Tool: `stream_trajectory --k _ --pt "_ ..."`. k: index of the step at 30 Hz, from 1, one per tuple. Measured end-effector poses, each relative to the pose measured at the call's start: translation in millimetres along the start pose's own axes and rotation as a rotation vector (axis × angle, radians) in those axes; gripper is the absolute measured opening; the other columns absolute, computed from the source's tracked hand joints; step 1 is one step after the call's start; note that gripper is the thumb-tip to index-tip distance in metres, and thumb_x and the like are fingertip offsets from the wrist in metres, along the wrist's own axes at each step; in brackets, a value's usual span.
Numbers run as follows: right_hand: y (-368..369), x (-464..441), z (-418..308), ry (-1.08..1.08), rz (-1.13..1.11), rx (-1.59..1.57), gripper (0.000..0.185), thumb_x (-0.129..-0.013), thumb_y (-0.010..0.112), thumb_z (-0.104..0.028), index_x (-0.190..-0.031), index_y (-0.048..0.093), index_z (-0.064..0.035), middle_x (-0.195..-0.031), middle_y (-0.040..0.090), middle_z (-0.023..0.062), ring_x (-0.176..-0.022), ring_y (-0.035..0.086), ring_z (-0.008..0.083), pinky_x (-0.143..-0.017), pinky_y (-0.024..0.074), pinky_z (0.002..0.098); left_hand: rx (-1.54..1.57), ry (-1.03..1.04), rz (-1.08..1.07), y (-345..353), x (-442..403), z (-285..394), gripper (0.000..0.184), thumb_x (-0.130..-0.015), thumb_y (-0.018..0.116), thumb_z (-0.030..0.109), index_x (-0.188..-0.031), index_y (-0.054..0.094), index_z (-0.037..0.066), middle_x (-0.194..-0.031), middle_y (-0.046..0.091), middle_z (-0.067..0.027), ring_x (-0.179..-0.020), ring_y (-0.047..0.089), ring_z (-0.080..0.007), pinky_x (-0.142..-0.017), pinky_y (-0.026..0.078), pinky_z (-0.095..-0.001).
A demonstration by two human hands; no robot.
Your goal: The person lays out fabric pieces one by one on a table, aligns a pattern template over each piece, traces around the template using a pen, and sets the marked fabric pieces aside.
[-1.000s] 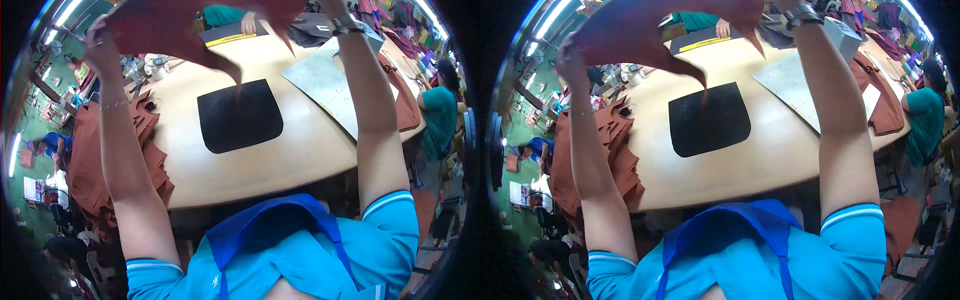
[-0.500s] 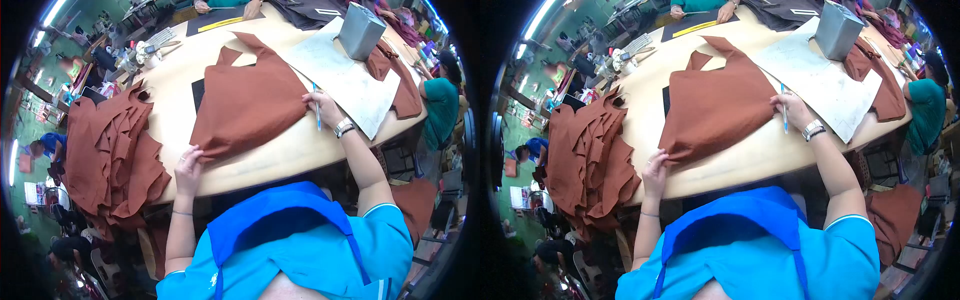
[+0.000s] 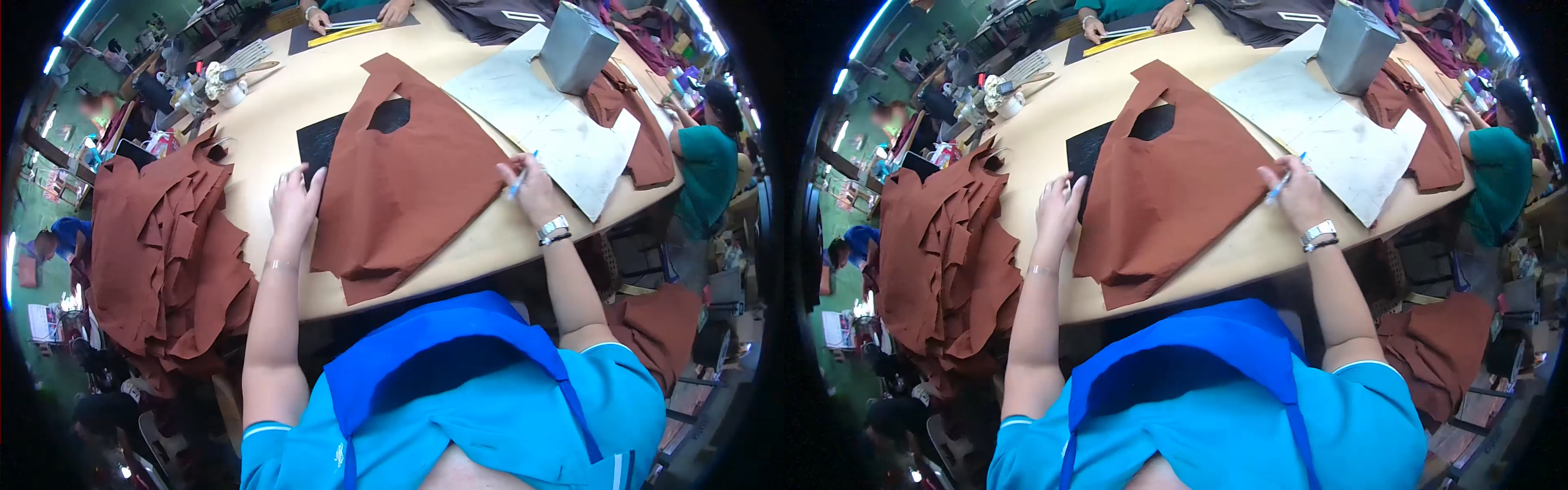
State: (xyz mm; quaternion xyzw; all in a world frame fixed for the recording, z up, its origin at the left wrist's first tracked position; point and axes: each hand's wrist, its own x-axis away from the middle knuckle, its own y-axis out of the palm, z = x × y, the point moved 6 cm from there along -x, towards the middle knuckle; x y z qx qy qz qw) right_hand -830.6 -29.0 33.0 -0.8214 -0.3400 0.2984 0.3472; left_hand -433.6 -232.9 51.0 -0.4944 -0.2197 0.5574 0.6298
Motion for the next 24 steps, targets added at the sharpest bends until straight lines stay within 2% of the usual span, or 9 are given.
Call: stream_trajectory --k 1,4,8,10,14,17,19,22,24 --pt "-1.4 3.4 -13.0 -0.042 -0.003 -0.002 0.041 -0.079 0.078 -0.039 -0.101 0.065 -0.007 -0.091 0.069 0.0127 -0.087 0.066 0.0289 -0.077 0.0522 0.0399 -0.121 -0.015 0.014 18.0 -15.0 3.0 0.05 -0.089 0.059 0.052 -0.114 0.064 0.009 -0.117 0.062 -0.0137 -0.11 0.058 -0.0333 -0.092 0.045 -0.0483" --pt "14.5 -2.1 -16.8 -0.112 -0.047 -0.03 0.029 -0.076 0.081 -0.022 -0.092 0.061 -0.007 -0.077 0.065 0.0077 -0.072 0.064 0.0228 -0.069 0.0511 0.0371 -0.144 -0.023 -0.104 52.3 -38.3 17.6 0.046 -0.087 0.061 0.054 -0.107 0.065 0.012 -0.119 0.061 -0.0118 -0.113 0.056 -0.0322 -0.09 0.044 -0.0502" --pt "24.4 -12.3 -8.1 0.023 -0.092 -0.459 0.018 -0.082 0.073 -0.008 -0.086 0.056 -0.0059 -0.069 0.057 0.0022 -0.062 0.056 0.0123 -0.057 0.0468 0.0291 0.013 -0.125 0.018 70.0 -56.2 -2.6 0.031 -0.093 0.055 0.043 -0.101 0.06 0.014 -0.104 0.066 -0.0139 -0.098 0.063 -0.0347 -0.083 0.047 -0.0511" --pt "29.2 -27.8 8.2 0.068 -0.074 -0.67 0.014 -0.084 0.069 -0.005 -0.085 0.055 -0.0054 -0.067 0.054 -0.0005 -0.06 0.053 0.0079 -0.053 0.0441 0.0251 0.1 -0.309 0.124 43.2 -56.5 -24.3 0.029 -0.098 0.048 0.038 -0.106 0.052 0.011 -0.094 0.068 -0.0192 -0.088 0.064 -0.0423 -0.077 0.048 -0.0519" --pt "22.5 -24.3 6.3 0.432 -0.245 -0.938 0.031 -0.085 0.076 -0.02 -0.089 0.047 -0.0113 -0.068 0.052 -0.0035 -0.058 0.051 0.0053 -0.051 0.0447 0.0233 0.259 -0.351 0.209 19.1 -58.2 -85.8 0.044 -0.096 0.051 0.043 -0.117 0.047 0.004 -0.103 0.067 -0.0242 -0.096 0.064 -0.0427 -0.082 0.049 -0.0499" --pt "22.1 -7.1 -0.8 0.462 -0.293 -0.845 0.034 -0.084 0.078 -0.024 -0.088 0.046 -0.0116 -0.066 0.05 -0.0037 -0.056 0.05 0.0044 -0.05 0.0437 0.0231 0.226 -0.293 0.195 13.8 -38.2 -100.0 0.064 -0.092 0.059 0.047 -0.136 0.04 0.004 -0.119 0.062 -0.0262 -0.111 0.06 -0.0419 -0.093 0.047 -0.0458" --pt "20.9 1.4 -5.2 0.236 -0.356 -0.699 0.035 -0.084 0.078 -0.025 -0.087 0.046 -0.0115 -0.064 0.049 -0.0044 -0.056 0.048 0.0043 -0.051 0.0429 0.0232 0.254 -0.257 0.056 -0.5 -1.5 -76.8 0.079 -0.087 0.067 0.043 -0.147 0.031 0.005 -0.131 0.056 -0.0265 -0.122 0.054 -0.0412 -0.101 0.042 -0.0432" --pt "8.3 18.9 -19.4 0.042 -0.315 -0.385 0.033 -0.082 0.079 -0.019 -0.083 0.047 -0.0081 -0.058 0.049 -0.0006 -0.053 0.048 0.0087 -0.05 0.0414 0.027 0.254 0.088 0.063 -22.6 56.2 -34.7 0.067 -0.084 0.073 0.025 -0.141 0.042 0.004 -0.129 0.059 -0.0226 -0.12 0.057 -0.0368 -0.1 0.044 -0.041" --pt "1.4 24.8 -26.1 -0.016 -0.276 -0.239 0.032 -0.081 0.079 -0.015 -0.081 0.048 -0.0062 -0.057 0.05 0.0024 -0.052 0.049 0.0118 -0.05 0.0413 0.0289 0.174 0.007 -0.033 -25.9 75.7 -33.1 0.058 -0.085 0.071 0.02 -0.135 0.048 0.003 -0.125 0.062 -0.0202 -0.116 0.06 -0.0329 -0.097 0.046 -0.039"
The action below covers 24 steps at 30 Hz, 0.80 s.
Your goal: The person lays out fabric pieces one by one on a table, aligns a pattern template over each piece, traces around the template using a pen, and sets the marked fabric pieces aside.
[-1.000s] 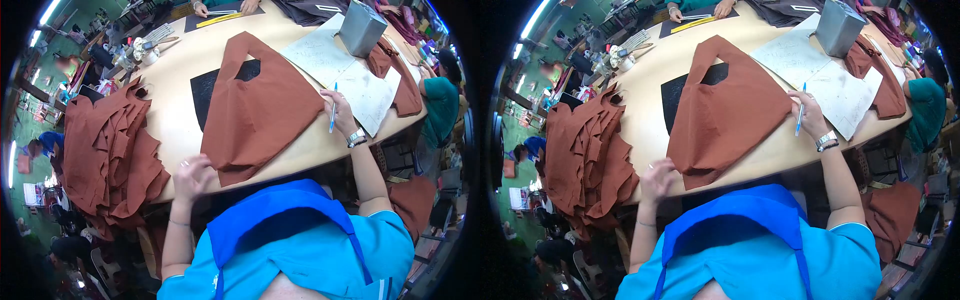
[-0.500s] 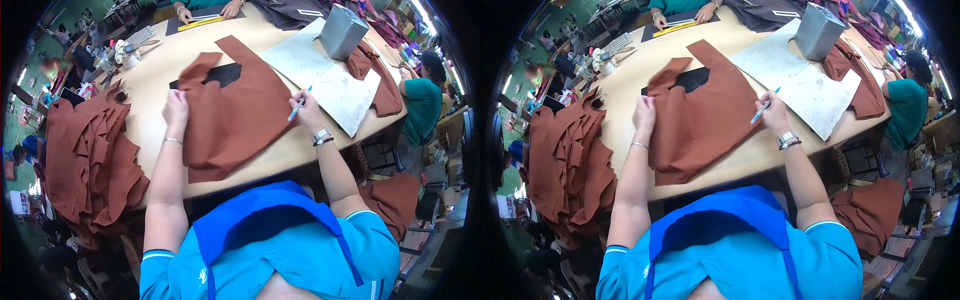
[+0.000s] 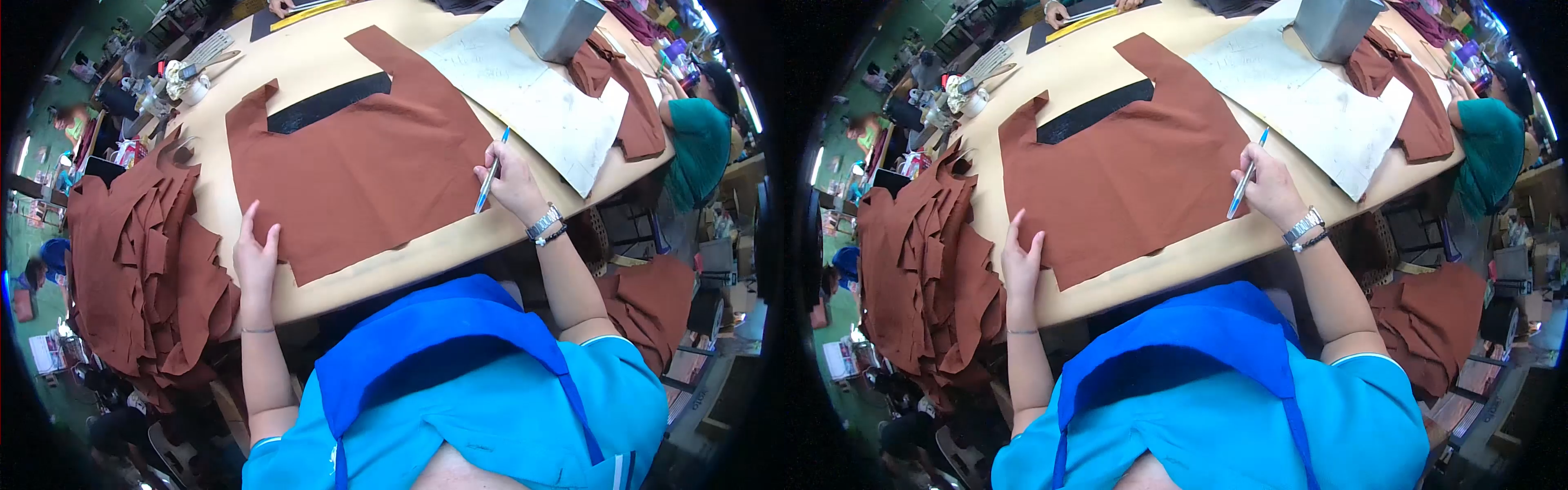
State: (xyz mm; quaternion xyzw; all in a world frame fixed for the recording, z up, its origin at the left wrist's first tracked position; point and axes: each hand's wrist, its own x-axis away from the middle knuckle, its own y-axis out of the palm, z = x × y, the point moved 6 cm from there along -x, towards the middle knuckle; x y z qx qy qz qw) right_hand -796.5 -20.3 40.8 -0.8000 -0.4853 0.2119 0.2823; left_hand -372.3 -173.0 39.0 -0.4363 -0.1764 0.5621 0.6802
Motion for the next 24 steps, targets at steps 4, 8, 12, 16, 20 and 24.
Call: stream_trajectory --k 4,8,12,16,20,24 --pt "-12.0 14.0 -8.4 -0.19 -0.039 0.096 0.031 -0.081 0.078 -0.017 -0.081 0.05 -0.0057 -0.059 0.048 0.0007 -0.052 0.047 0.0106 -0.049 0.0396 0.0301 0.053 -0.15 -0.072 -3.5 9.7 -23.5 0.052 -0.085 0.07 0.019 -0.131 0.052 0.003 -0.125 0.061 -0.0186 -0.112 0.06 -0.0327 -0.098 0.045 -0.0377" --pt "-95.8 13.8 16.2 0.13 0.277 0.448 0.043 -0.083 0.072 -0.044 -0.087 0.058 -0.0039 -0.075 0.065 0.0176 -0.073 0.064 0.037 -0.066 0.05 0.0444 -0.441 0.143 0.091 -14.5 16.1 43.4 0.064 -0.079 0.075 0.035 -0.134 0.053 0.01 -0.149 0.037 -0.0164 -0.137 0.033 -0.0381 -0.107 0.031 -0.0536" --pt "-167.6 30.8 95.3 0.391 0.553 0.657 0.061 -0.082 0.071 -0.047 -0.121 0.058 -0.0023 -0.11 0.065 0.0261 -0.101 0.063 0.0416 -0.088 0.0488 0.0451 -0.178 0.385 -0.34 35.0 41.6 101.0 0.076 -0.075 0.075 0.049 -0.141 0.049 0.021 -0.158 0.021 -0.0165 -0.147 0.014 -0.0396 -0.112 0.012 -0.0655" --pt "-188.7 9.5 269.4 0.345 0.439 0.062 0.059 -0.086 0.07 -0.046 -0.122 0.057 -0.0015 -0.111 0.067 0.0213 -0.101 0.065 0.0323 -0.087 0.0494 0.0388 -0.192 0.483 -0.581 72.7 75.6 110.9 0.083 -0.077 0.061 0.07 -0.145 0.045 0.024 -0.159 0.021 -0.0143 -0.147 0.015 -0.0376 -0.111 0.012 -0.0674" --pt "-177.4 29.9 192.4 0.525 0.528 -0.506 0.035 -0.088 0.071 -0.041 -0.104 0.064 -0.0106 -0.063 0.053 -0.0084 -0.042 0.038 0.003 -0.036 0.0222 0.0187 -0.212 0.506 -0.59 65.4 81.7 111.0 0.084 -0.077 0.058 0.073 -0.145 0.044 0.025 -0.158 0.021 -0.0155 -0.146 0.016 -0.0381 -0.11 0.012 -0.0686" --pt "-184.6 2.6 166.4 0.446 0.504 -0.652 0.036 -0.09 0.07 -0.027 -0.118 0.061 -0.0056 -0.098 0.068 0.0018 -0.078 0.065 0.0115 -0.063 0.0531 0.0269 -0.219 0.531 -0.6 63.7 90.0 108.9 0.083 -0.079 0.055 0.072 -0.146 0.043 0.025 -0.158 0.021 -0.0175 -0.146 0.015 -0.039 -0.11 0.011 -0.0692"
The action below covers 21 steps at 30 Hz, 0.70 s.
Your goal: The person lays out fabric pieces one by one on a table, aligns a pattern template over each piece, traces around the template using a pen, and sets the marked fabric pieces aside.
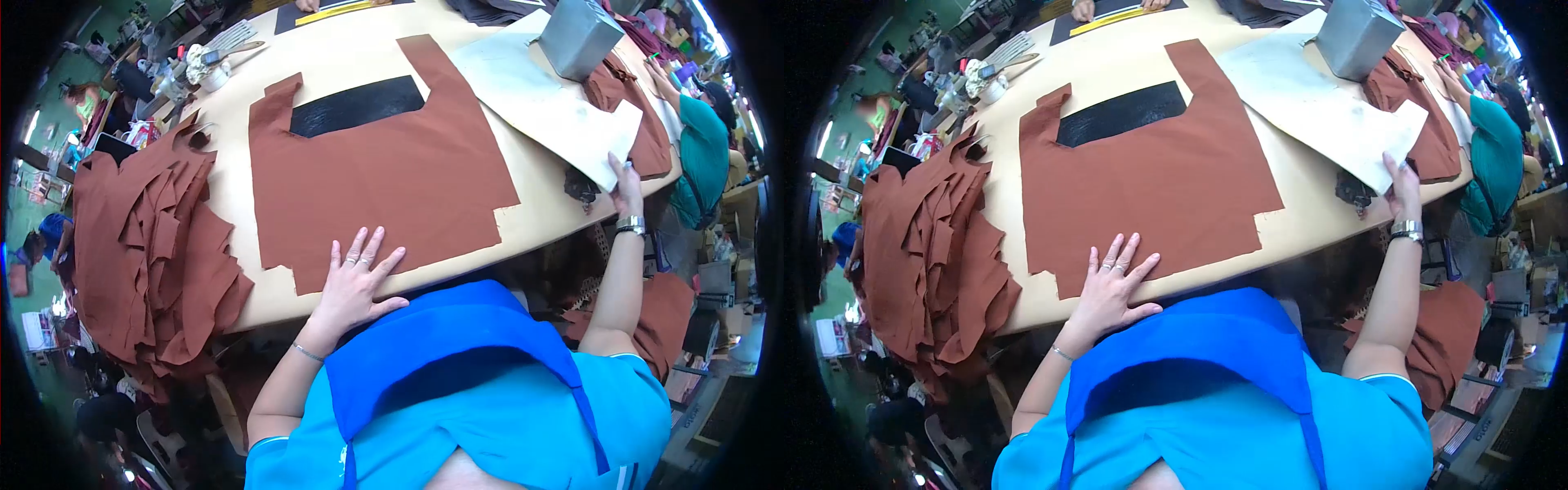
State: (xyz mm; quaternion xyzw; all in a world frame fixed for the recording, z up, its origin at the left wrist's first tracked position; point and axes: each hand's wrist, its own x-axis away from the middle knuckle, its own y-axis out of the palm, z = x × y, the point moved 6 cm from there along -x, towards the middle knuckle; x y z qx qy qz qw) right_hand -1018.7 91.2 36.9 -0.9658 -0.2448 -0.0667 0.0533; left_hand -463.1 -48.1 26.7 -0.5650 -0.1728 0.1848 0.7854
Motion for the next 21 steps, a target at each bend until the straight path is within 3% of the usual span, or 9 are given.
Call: stream_trajectory --k 1,3,5,7,8,9,11,14,21 --pt "5.9 -2.9 -19.0 -0.075 -0.081 0.018 0.039 -0.091 0.068 -0.019 -0.124 0.058 0.0 -0.117 0.065 0.0073 -0.099 0.065 0.0165 -0.083 0.0527 0.0327 0.008 -0.007 0.002 1.1 0.0 1.4 0.082 -0.08 0.055 0.072 -0.146 0.043 0.025 -0.158 0.021 -0.0175 -0.146 0.014 -0.0392 -0.11 0.01 -0.0694" --pt "16.6 -4.7 -62.8 -0.382 -0.107 0.122 0.035 -0.094 0.063 -0.014 -0.124 0.056 0.0029 -0.116 0.064 0.0067 -0.103 0.062 0.0143 -0.089 0.0491 0.0296 0.022 -0.011 0.003 2.0 -0.4 5.2 0.079 -0.083 0.054 0.07 -0.146 0.042 0.024 -0.158 0.02 -0.0175 -0.146 0.014 -0.0399 -0.109 0.011 -0.0702" --pt "45.3 17.9 -121.3 -0.477 -0.16 0.118 0.035 -0.095 0.062 -0.014 -0.124 0.057 0.003 -0.116 0.064 0.0071 -0.101 0.061 0.0141 -0.087 0.0496 0.0293 0.006 -0.021 0.01 8.0 0.0 8.0 0.078 -0.084 0.053 0.069 -0.146 0.041 0.024 -0.158 0.019 -0.0179 -0.146 0.014 -0.0399 -0.109 0.012 -0.0703" --pt "76.4 63.8 -192.7 -0.767 -0.028 0.394 0.034 -0.095 0.06 -0.013 -0.125 0.057 0.003 -0.117 0.064 0.0074 -0.103 0.06 0.0142 -0.089 0.0492 0.0292 0.007 -0.021 -0.019 9.1 -0.4 9.5 0.078 -0.084 0.057 0.064 -0.147 0.04 0.021 -0.158 0.019 -0.0186 -0.146 0.015 -0.0398 -0.109 0.014 -0.0699" --pt "76.9 61.8 -213.3 -0.841 -0.103 0.435 0.036 -0.095 0.061 -0.015 -0.127 0.056 0.0022 -0.117 0.064 0.007 -0.104 0.059 0.0129 -0.092 0.047 0.0283 0.087 -0.044 -0.025 7.0 -0.4 9.1 0.077 -0.085 0.058 0.062 -0.147 0.04 0.019 -0.158 0.019 -0.0187 -0.146 0.015 -0.0398 -0.109 0.014 -0.0693" --pt "68.9 46.5 -227.5 -0.84 -0.21 0.28 0.036 -0.095 0.062 -0.017 -0.125 0.058 0.0012 -0.117 0.064 0.0068 -0.104 0.059 0.0122 -0.092 0.0457 0.0278 0.169 -0.06 -0.035 4.7 0.2 7.4 0.077 -0.085 0.059 0.06 -0.147 0.04 0.018 -0.158 0.02 -0.0188 -0.146 0.015 -0.0398 -0.11 0.014 -0.0687" --pt "69.9 66.1 -259.4 -0.915 -0.205 0.204 0.036 -0.095 0.062 -0.018 -0.125 0.058 0.0014 -0.116 0.065 0.0069 -0.103 0.059 0.0123 -0.091 0.0465 0.0275 0.327 -0.077 -0.002 1.7 3.0 3.6 0.073 -0.087 0.062 0.051 -0.146 0.041 0.014 -0.157 0.022 -0.0194 -0.146 0.017 -0.0395 -0.111 0.015 -0.0654" --pt "80.8 103.8 -294.8 -1.016 -0.198 0.099 0.036 -0.095 0.062 -0.018 -0.125 0.058 0.0017 -0.115 0.065 0.007 -0.102 0.06 0.0123 -0.089 0.0477 0.027 0.205 -0.125 0.099 -4.2 4.7 -5.3 0.068 -0.089 0.061 0.049 -0.144 0.043 0.013 -0.157 0.024 -0.0189 -0.145 0.019 -0.0393 -0.113 0.015 -0.0632" --pt "135.8 155.7 -326.2 -1.134 -0.322 -0.077 0.035 -0.095 0.061 -0.018 -0.124 0.058 0.0024 -0.113 0.066 0.0073 -0.099 0.062 0.0124 -0.085 0.0506 0.0259 0.135 -0.091 0.079 -13.6 6.0 -20.5 0.059 -0.091 0.058 0.046 -0.14 0.049 0.015 -0.155 0.03 -0.0157 -0.144 0.025 -0.0357 -0.115 0.018 -0.0579"
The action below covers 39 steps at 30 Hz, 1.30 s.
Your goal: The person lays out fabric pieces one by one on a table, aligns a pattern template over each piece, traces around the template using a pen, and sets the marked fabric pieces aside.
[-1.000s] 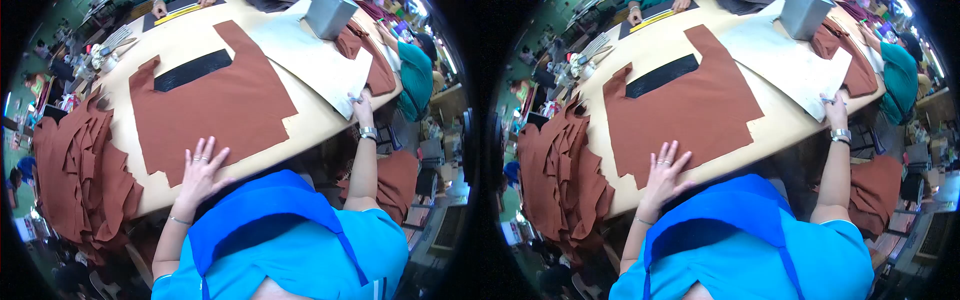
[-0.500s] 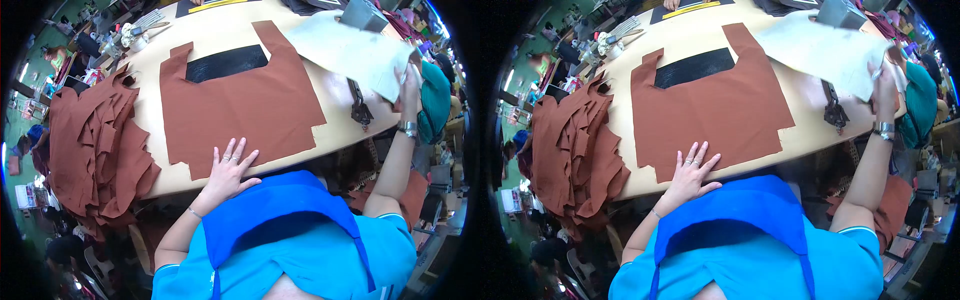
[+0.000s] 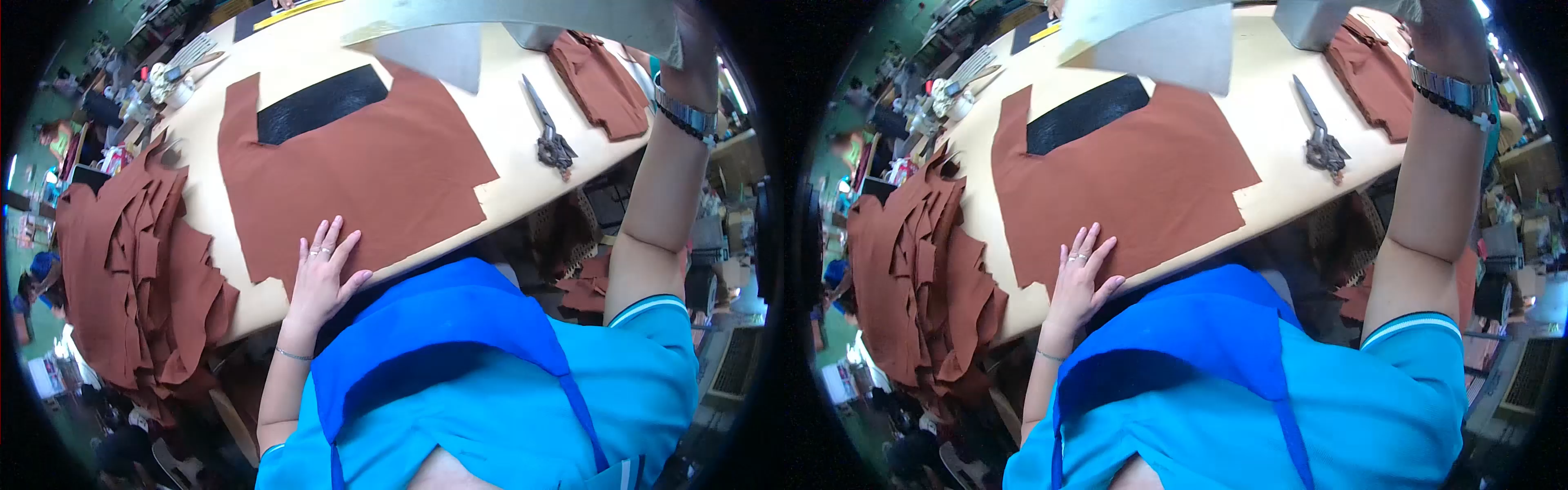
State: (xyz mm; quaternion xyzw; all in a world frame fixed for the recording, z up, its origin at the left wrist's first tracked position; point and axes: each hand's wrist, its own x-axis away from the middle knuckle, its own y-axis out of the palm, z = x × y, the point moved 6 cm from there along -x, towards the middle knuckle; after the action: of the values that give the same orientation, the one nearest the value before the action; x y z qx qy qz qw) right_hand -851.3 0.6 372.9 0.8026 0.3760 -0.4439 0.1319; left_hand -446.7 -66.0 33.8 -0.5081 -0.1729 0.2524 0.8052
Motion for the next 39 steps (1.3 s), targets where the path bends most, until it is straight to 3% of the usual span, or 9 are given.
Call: stream_trajectory --k 7,11,15,18,21,26,32,37,39 --pt "82.0 -1.7 -7.9 -0.059 -0.068 -0.203 0.035 -0.095 0.061 -0.018 -0.124 0.059 0.0031 -0.11 0.067 0.0076 -0.095 0.064 0.0125 -0.081 0.0534 0.0248 1.719 -0.201 0.369 -30.8 -30.0 -38.2 0.075 -0.095 0.044 0.057 -0.148 0.033 0.005 -0.152 0.033 -0.0207 -0.143 0.028 -0.0323 -0.113 0.029 -0.051" --pt "117.0 16.8 -4.3 -0.026 -0.123 -0.311 0.035 -0.096 0.061 -0.018 -0.123 0.059 0.0035 -0.108 0.067 0.0078 -0.094 0.065 0.0126 -0.079 0.055 0.0242 2.359 0.151 -0.03 -43.1 -64.5 -27.3 0.08 -0.091 0.054 0.054 -0.148 0.029 0.004 -0.149 0.036 -0.0221 -0.14 0.033 -0.0337 -0.109 0.034 -0.0537" --pt "123.7 53.2 27.8 0.667 -0.215 -0.853 0.025 -0.097 0.058 -0.014 -0.113 0.062 0.0042 -0.102 0.069 0.0057 -0.079 0.068 0.016 -0.073 0.0572 0.0274 2.566 0.202 0.184 -13.5 -59.5 -97.6 0.07 -0.088 0.065 0.03 -0.144 0.036 -0.001 -0.141 0.045 -0.0244 -0.136 0.038 -0.036 -0.112 0.03 -0.0553" --pt "103.0 97.9 66.3 0.911 -0.195 -0.987 0.024 -0.101 0.048 -0.016 -0.105 0.064 0.0009 -0.095 0.07 0.0091 -0.078 0.07 0.0202 -0.068 0.0573 0.0312 1.449 -0.228 0.784 -40.3 -5.0 -119.3 0.056 -0.099 0.046 0.042 -0.137 0.047 0.001 -0.136 0.053 -0.0136 -0.117 0.056 -0.0306 -0.098 0.048 -0.0426" --pt "83.5 130.8 80.3 0.671 -0.512 -0.379 0.035 -0.094 0.064 -0.029 -0.12 0.062 -0.0045 -0.105 0.066 0.0036 -0.093 0.059 0.0089 -0.081 0.0502 0.0278 1.767 -0.155 0.626 -62.1 6.3 -127.2 0.051 -0.097 0.053 0.036 -0.136 0.049 0.003 -0.136 0.054 -0.0117 -0.121 0.054 -0.0262 -0.102 0.044 -0.0412" --pt "34.0 236.7 142.6 0.41 -0.53 0.437 0.031 -0.09 0.068 -0.034 -0.101 0.063 -0.0054 -0.094 0.067 0.0116 -0.085 0.065 0.0211 -0.076 0.0519 0.0336 0.815 -0.323 1.101 -152.1 125.9 -163.7 0.058 -0.098 0.049 0.041 -0.141 0.039 0.003 -0.142 0.042 -0.0164 -0.125 0.046 -0.0273 -0.107 0.038 -0.0427" --pt "22.8 314.0 144.2 0.192 -0.714 0.768 0.058 -0.085 0.068 -0.042 -0.128 0.055 -0.0071 -0.095 0.066 0.0083 -0.107 0.058 0.0286 -0.093 0.0432 0.041 -0.022 -0.506 1.278 -223.9 167.3 -96.1 0.052 -0.102 0.04 0.038 -0.14 0.038 0.003 -0.145 0.035 -0.0201 -0.134 0.035 -0.0335 -0.112 0.03 -0.0468" --pt "35.3 295.7 156.9 0.15 -0.765 0.808 0.061 -0.087 0.064 -0.044 -0.132 0.052 -0.0046 -0.096 0.066 0.0067 -0.108 0.057 0.0287 -0.098 0.039 0.0438 0.919 -0.503 1.821 -241.5 129.6 -27.2 0.05 -0.1 0.043 0.038 -0.133 0.044 0.0 -0.138 0.045 -0.0186 -0.128 0.042 -0.0354 -0.11 0.034 -0.0488" --pt "19.1 301.4 151.3 0.246 -0.834 0.742 0.062 -0.088 0.063 -0.046 -0.132 0.051 -0.0038 -0.097 0.066 0.0069 -0.113 0.055 0.0293 -0.102 0.0368 0.046 0.355 -0.517 1.625 -257.0 196.2 -84.0 0.048 -0.099 0.044 0.037 -0.13 0.046 0.0 -0.135 0.047 -0.0175 -0.125 0.045 -0.034 -0.109 0.035 -0.0479"
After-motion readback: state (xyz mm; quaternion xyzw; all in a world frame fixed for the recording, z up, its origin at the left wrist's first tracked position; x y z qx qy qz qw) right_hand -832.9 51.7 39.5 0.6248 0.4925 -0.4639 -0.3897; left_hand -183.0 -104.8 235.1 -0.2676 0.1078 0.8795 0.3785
